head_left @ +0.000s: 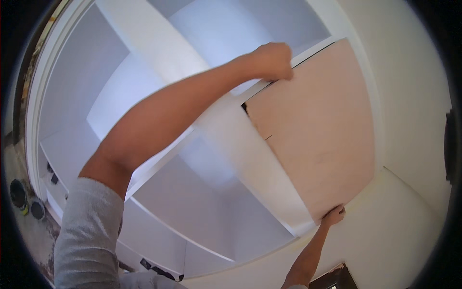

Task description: The person picks up a wooden board, lifts it to the top of a cabinet, and test-fits and aligns it against the upper curved frame before taking the board down.

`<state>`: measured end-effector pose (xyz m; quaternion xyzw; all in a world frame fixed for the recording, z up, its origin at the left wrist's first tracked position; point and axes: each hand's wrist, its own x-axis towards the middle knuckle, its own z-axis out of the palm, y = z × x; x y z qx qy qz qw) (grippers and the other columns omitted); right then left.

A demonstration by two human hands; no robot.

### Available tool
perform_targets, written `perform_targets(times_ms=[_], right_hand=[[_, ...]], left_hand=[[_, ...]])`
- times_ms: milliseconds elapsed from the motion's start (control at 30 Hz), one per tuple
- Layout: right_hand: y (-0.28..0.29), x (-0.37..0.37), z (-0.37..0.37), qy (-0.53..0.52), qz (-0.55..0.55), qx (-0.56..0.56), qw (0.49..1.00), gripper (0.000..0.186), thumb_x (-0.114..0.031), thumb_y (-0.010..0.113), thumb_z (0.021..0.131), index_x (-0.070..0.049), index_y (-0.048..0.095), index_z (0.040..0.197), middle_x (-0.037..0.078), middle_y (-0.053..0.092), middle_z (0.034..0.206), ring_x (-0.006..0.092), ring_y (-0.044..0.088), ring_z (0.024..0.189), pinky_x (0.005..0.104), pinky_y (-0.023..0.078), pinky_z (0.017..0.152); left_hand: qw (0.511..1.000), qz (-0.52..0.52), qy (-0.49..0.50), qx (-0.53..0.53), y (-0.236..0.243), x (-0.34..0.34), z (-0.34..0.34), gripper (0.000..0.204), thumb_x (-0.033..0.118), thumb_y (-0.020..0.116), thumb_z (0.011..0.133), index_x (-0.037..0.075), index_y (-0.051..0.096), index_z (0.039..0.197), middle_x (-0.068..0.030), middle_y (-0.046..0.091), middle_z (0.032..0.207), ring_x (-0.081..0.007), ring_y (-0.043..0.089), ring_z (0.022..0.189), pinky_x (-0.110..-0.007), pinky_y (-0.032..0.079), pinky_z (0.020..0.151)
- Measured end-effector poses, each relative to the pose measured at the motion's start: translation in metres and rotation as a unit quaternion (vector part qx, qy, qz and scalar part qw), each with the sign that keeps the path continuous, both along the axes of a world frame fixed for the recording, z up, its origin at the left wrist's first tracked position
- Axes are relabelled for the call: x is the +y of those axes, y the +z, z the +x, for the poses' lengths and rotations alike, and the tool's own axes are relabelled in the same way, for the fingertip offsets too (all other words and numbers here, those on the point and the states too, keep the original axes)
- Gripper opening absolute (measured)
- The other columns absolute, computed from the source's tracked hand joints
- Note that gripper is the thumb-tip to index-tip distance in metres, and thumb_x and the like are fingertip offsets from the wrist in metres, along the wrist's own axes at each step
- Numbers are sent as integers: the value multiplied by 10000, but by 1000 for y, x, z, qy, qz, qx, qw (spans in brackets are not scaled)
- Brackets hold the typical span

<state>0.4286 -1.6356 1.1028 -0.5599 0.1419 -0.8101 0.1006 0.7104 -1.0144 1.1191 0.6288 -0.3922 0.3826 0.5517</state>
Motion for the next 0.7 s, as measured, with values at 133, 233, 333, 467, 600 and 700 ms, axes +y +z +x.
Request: perform_targets(times_ms=[133, 233, 333, 467, 600, 700], right_hand=[[2, 4, 5, 74, -5, 12, 997, 560, -392, 559, 1001, 131, 623, 1187, 231, 644, 1148, 333, 647, 999, 458, 536, 840], [5, 12, 5, 27, 41, 1, 999, 539, -374, 568, 996, 131, 624, 1175, 235, 646, 1134, 321, 650, 984, 446, 539, 834], [4, 21, 9, 71, 13, -25, 997, 546, -393, 587, 989, 125, 628, 1153, 228, 654, 1104, 313, 653, 949, 437, 540, 819], [4, 27, 11, 61, 30, -9, 998, 576, -428, 608, 984, 126, 625, 1142, 218, 661, 1085, 304, 648, 938, 428, 541, 809], [2, 24, 14, 61, 35, 5, 997, 582, -434, 634, 980, 127, 613, 1135, 198, 667, 1051, 278, 642, 922, 406, 542, 786], [19, -9, -16, 128, 37, 4, 991, 583, -447, 651, 978, 112, 610, 1142, 171, 665, 1063, 253, 641, 926, 390, 540, 788]], left_hand=[[996, -79, 36, -12, -12, -6, -7, 228, 223, 675, 774, 1, 634, 741, -146, 657, 698, -266, 600, 638, -405, 500, 638], [997, -73, 22, 27, -13, -9, -9, 221, 226, 664, 795, 9, 629, 779, -140, 653, 738, -277, 627, 724, -415, 509, 677], [995, -89, 37, 16, -17, -15, -4, 207, 217, 660, 801, 13, 635, 783, -151, 665, 761, -308, 640, 736, -430, 513, 694], [988, -134, 67, -33, -21, -21, 4, 192, 204, 661, 795, 12, 652, 800, -172, 681, 777, -333, 659, 758, -437, 518, 695], [997, -54, 50, -19, -13, 1, 0, 228, 215, 679, 776, -6, 654, 824, -177, 686, 768, -317, 672, 732, -431, 525, 674], [999, -35, -30, 13, -2, 2, -7, 261, 239, 696, 770, -14, 649, 812, -162, 684, 746, -270, 663, 687, -410, 524, 649]])
